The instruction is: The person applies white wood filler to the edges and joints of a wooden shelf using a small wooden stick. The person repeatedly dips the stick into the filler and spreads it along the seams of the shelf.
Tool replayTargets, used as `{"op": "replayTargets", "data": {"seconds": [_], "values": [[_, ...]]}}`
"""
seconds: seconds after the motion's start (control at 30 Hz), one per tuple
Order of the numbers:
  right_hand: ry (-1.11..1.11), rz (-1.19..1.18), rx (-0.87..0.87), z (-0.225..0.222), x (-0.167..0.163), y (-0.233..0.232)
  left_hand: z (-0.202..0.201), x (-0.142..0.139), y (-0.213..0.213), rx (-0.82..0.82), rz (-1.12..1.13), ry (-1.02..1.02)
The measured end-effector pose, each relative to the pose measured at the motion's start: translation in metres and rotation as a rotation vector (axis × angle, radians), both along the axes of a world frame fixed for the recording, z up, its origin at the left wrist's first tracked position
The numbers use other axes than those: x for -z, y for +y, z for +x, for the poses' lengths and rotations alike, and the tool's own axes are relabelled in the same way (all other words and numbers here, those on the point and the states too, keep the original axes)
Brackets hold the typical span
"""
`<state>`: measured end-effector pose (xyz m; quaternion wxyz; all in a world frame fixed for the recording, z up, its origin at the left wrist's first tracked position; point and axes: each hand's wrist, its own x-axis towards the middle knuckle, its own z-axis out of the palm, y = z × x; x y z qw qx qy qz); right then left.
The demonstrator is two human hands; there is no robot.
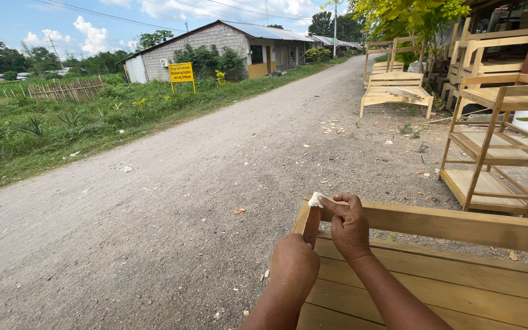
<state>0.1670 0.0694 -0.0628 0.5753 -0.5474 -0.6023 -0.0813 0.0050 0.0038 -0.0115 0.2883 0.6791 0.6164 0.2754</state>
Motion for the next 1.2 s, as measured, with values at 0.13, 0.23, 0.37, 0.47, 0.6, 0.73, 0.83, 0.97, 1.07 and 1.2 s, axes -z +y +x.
{"op": "replayTargets", "data": {"seconds": [0.13,0.23,0.37,0.47,0.6,0.73,0.83,0.97,1.07,1.2], "values": [[0.108,0.004,-0.036,0.002,0.003,0.003,-0.001,-0.001,0.0,0.008,-0.003,0.021],[0.493,-0.09,-0.142,0.005,0.006,0.012,-0.001,-0.002,0.0,0.016,-0.044,0.022],[0.792,-0.376,-0.312,-0.001,0.014,0.014,-0.001,-0.002,0.002,0.011,-0.054,0.013],[0.829,-0.55,-0.34,-0.01,0.023,0.01,-0.001,-0.001,0.003,0.009,-0.039,-0.004],[0.907,-0.622,-0.361,-0.022,0.024,0.007,-0.003,-0.002,0.002,0.012,-0.12,-0.115],[0.901,-0.627,-0.39,-0.026,0.02,0.009,-0.005,-0.003,-0.001,0.015,-0.095,-0.151],[0.889,-0.638,-0.414,-0.027,0.017,0.012,-0.005,-0.004,-0.002,0.016,-0.084,-0.156],[0.843,-0.653,-0.422,-0.029,0.015,0.014,-0.005,-0.005,-0.003,0.025,-0.068,-0.153],[0.638,-0.584,-0.373,-0.029,0.017,0.015,-0.005,-0.004,-0.002,0.028,-0.077,-0.13],[0.254,-0.617,-0.025,-0.023,0.02,0.013,-0.002,-0.004,0.0,0.023,-0.134,-0.079]]}}
